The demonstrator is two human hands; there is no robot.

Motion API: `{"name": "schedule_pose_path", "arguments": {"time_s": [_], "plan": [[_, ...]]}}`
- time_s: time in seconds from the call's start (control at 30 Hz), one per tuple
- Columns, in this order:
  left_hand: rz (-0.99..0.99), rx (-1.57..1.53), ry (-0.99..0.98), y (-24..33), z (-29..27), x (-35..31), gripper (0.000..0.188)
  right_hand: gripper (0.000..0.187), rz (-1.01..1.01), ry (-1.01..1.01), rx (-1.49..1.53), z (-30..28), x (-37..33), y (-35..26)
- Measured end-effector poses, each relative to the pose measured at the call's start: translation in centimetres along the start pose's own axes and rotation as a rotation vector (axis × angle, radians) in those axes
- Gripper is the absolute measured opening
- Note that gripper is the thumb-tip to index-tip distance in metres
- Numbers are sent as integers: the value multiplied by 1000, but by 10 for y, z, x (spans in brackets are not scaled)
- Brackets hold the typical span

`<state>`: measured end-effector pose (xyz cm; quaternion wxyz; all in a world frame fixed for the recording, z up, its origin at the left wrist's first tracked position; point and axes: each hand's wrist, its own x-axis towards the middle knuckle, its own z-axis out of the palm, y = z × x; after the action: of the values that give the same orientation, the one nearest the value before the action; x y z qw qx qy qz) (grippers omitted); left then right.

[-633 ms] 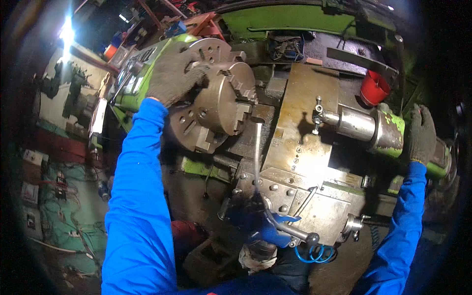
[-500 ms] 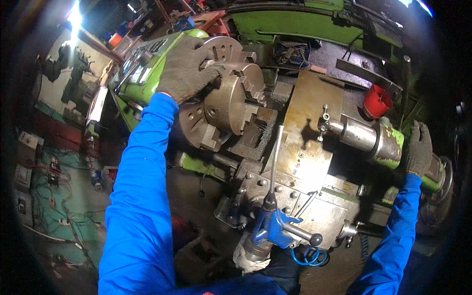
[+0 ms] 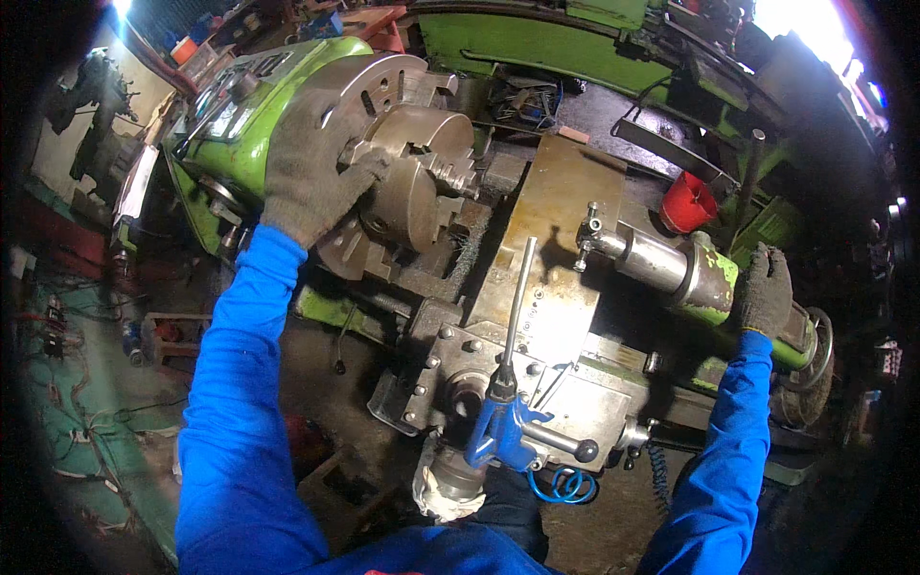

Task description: The person uses a hammer and chisel to shape a metal piece on a workbench. They repeatedly strike the chisel, reposition the metal, and later move to a lathe to adjust a chuck and handle additional tools.

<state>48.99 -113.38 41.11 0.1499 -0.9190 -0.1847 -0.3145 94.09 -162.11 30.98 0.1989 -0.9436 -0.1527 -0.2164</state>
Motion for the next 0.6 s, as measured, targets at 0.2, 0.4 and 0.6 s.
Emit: {"name": "schedule_pose_path", "arguments": {"time_s": [0.2, 0.4, 0.6], "plan": [[-31, -27, 55, 6, 1, -39, 42, 58, 88, -63, -12, -19, -7, -33], [-31, -22, 123, 10, 11, -82, 46, 57, 66, -20, 9, -18, -9, -31], [-97, 60, 119, 22, 19, -123, 45, 55, 59, -8, -4, -24, -10, -40]]}}
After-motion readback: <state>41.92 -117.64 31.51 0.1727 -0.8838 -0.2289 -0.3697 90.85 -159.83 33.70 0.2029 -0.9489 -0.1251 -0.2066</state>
